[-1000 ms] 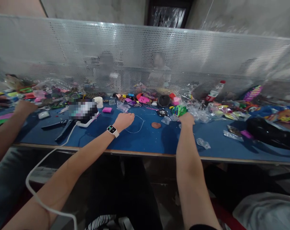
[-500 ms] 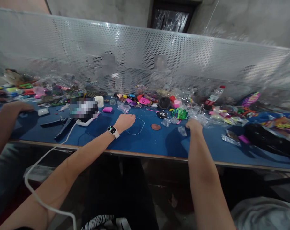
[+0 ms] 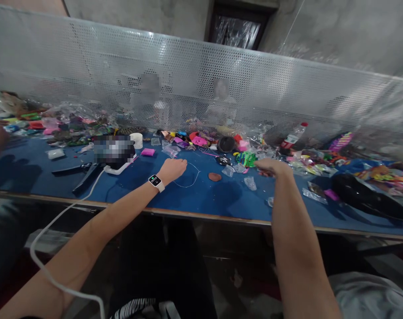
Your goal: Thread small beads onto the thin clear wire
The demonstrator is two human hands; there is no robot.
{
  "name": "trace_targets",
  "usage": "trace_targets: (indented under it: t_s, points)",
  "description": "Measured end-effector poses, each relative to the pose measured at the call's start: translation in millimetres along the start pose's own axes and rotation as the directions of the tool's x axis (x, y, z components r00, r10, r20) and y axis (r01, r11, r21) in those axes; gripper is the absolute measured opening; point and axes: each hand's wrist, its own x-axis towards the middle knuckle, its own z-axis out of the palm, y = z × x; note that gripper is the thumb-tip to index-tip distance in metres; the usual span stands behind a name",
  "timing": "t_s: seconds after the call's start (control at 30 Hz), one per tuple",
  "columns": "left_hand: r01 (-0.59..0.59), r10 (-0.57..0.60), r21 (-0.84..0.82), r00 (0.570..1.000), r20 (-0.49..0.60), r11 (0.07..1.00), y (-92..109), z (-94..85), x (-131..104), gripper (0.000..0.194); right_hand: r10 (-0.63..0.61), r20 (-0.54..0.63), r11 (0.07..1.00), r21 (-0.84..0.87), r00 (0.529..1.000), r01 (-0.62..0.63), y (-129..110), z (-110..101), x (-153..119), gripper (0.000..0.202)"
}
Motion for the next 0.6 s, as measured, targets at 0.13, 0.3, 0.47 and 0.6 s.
trace_targets:
  t_s: [0.13, 0.3, 0.47, 0.6]
  points:
    - [0.011, -0.011, -0.023, 1.0, 0.002, 1.0, -0.4, 1.6, 0.4, 0.033, 0.111, 0.304, 0.993, 0.014, 0.946, -0.121, -16.1, -10.9, -2.1, 0.042]
    - [0.019, -0.019, -0.033, 1.0, 0.004, 0.999, -1.3, 3.4, 0.5, 0.032, -0.128, 0.275, 0.946, 0.323, 0.953, 0.034, -63.5, 4.3, -29.1, 0.032]
    - [0.021, -0.021, -0.017, 1.0, 0.014, 1.0, -1.9, 1.3, 1.0, 0.032, -0.363, 0.255, 0.722, 0.684, 0.896, 0.098, -118.8, 46.8, -50.9, 0.034]
    - [0.03, -0.029, -0.034, 0.999, 0.026, 0.999, -1.9, -2.7, 1.0, 0.035, -0.507, 0.216, 0.623, 0.761, 0.834, 0.181, -153.7, 80.2, -53.2, 0.043]
